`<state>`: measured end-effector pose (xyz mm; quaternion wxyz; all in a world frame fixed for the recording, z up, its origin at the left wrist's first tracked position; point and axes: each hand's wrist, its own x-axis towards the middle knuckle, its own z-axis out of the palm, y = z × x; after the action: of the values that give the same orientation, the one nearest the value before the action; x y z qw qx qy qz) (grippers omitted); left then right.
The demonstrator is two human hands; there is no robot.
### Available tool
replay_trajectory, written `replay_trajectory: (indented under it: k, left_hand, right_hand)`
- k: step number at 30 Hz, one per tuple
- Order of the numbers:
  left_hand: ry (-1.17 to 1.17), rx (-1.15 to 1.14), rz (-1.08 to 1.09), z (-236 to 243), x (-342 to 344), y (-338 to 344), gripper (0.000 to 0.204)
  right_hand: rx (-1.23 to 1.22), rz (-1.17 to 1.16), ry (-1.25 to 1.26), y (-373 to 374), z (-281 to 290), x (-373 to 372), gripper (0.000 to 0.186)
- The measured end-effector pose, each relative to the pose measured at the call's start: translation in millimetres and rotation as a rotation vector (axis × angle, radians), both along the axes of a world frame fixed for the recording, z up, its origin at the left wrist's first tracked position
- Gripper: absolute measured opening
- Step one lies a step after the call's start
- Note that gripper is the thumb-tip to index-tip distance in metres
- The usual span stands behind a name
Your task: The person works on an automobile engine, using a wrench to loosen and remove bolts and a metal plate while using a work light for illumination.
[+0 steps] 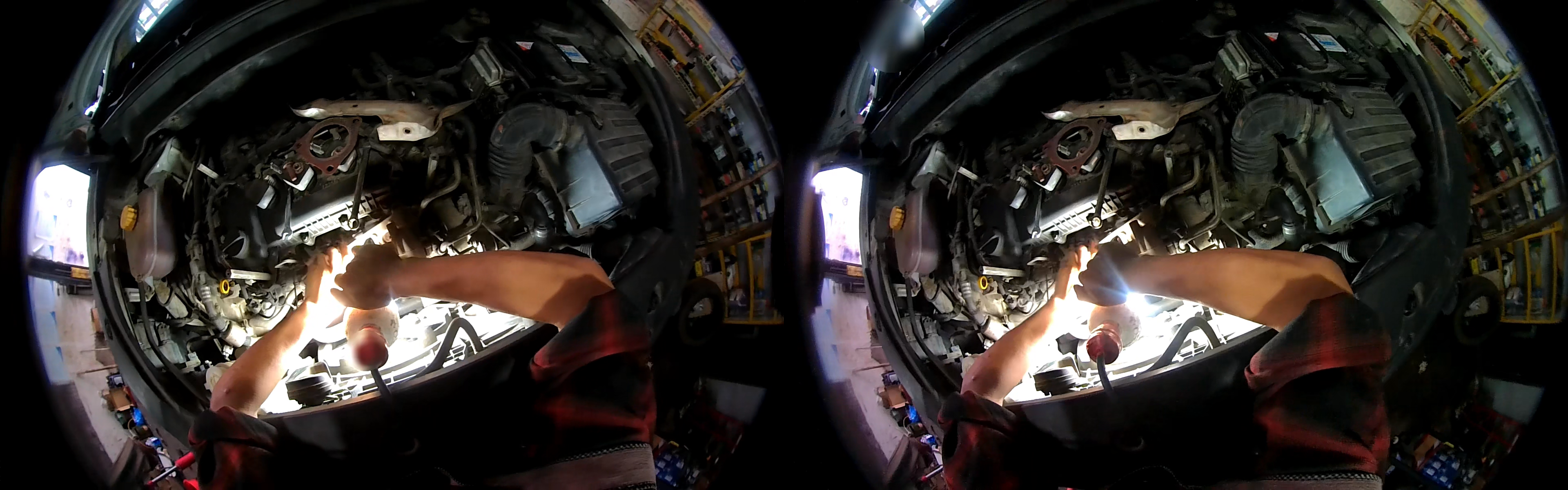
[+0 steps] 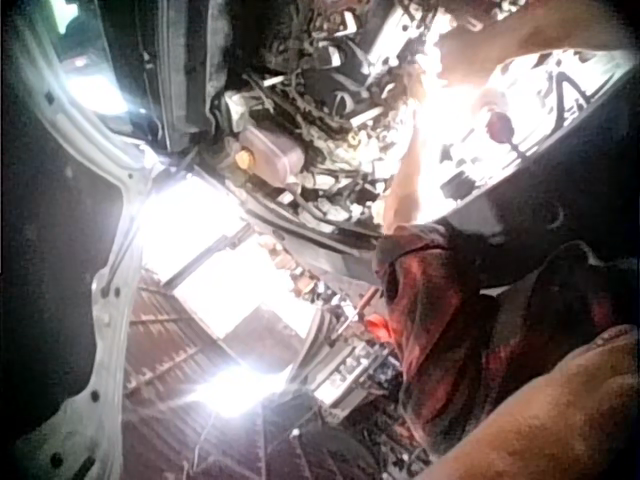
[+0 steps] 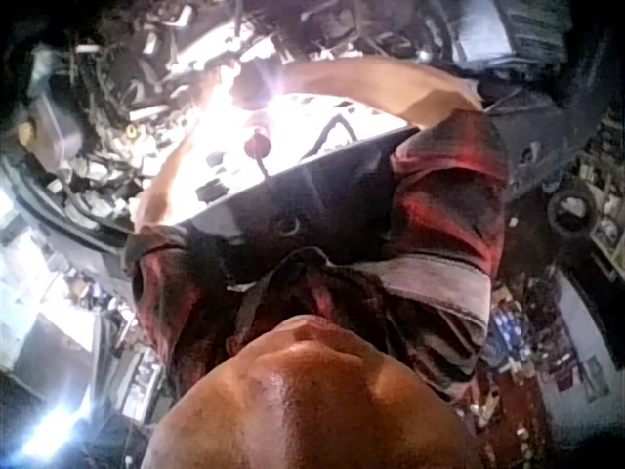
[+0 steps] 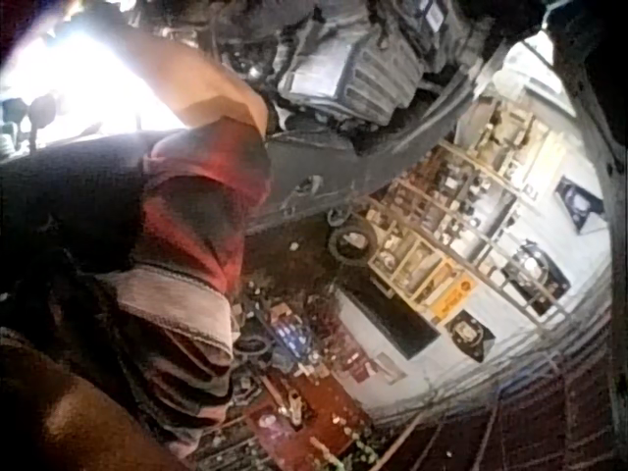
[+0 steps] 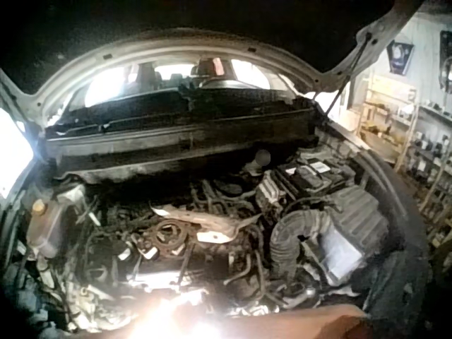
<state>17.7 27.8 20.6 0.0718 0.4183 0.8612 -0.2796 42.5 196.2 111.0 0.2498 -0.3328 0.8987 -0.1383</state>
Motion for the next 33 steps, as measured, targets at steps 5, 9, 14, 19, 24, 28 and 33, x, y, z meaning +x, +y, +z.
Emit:
replay_trajectory:
  k: [5,9,14,19,24,28,33]
  left_hand:
    - [0.208,-0.050,-0.108,-27.2,18.6,-33.6,0.072]
    - [-0.273,0.031,0.165,-21.5,7.0,-15.8,0.089]
    - [0.185,0.175,0.008,1.1,9.9,-13.1,0.088]
    - [0.536,0.222,-0.109,-51.5,-4.7,-22.9,0.065]
    - [0.063,0.556,0.055,-91.1,-17.4,-55.6,0.066]
    - [-1.382,1.330,1.263,-33.5,-18.9,-14.4,0.075]
    - [-1.271,1.350,1.365,0.3,-7.9,-17.1,0.069]
  right_hand:
    - [0.006,0.038,-0.009,-4.5,4.1,0.3,0.056]
    - [-0.006,0.060,0.055,-1.5,-1.8,0.3,0.050]
    - [-0.143,0.022,0.125,2.7,-1.5,3.0,0.039]
    - [-0.099,-0.005,0.129,0.6,-12.1,2.8,0.036]
    - [-0.140,0.009,0.224,-5.7,-26.4,1.6,0.032]
    - [-0.217,-0.049,0.212,6.6,-33.1,4.4,0.027]
    - [-0.120,0.008,0.210,-4.1,-21.7,1.0,0.026]
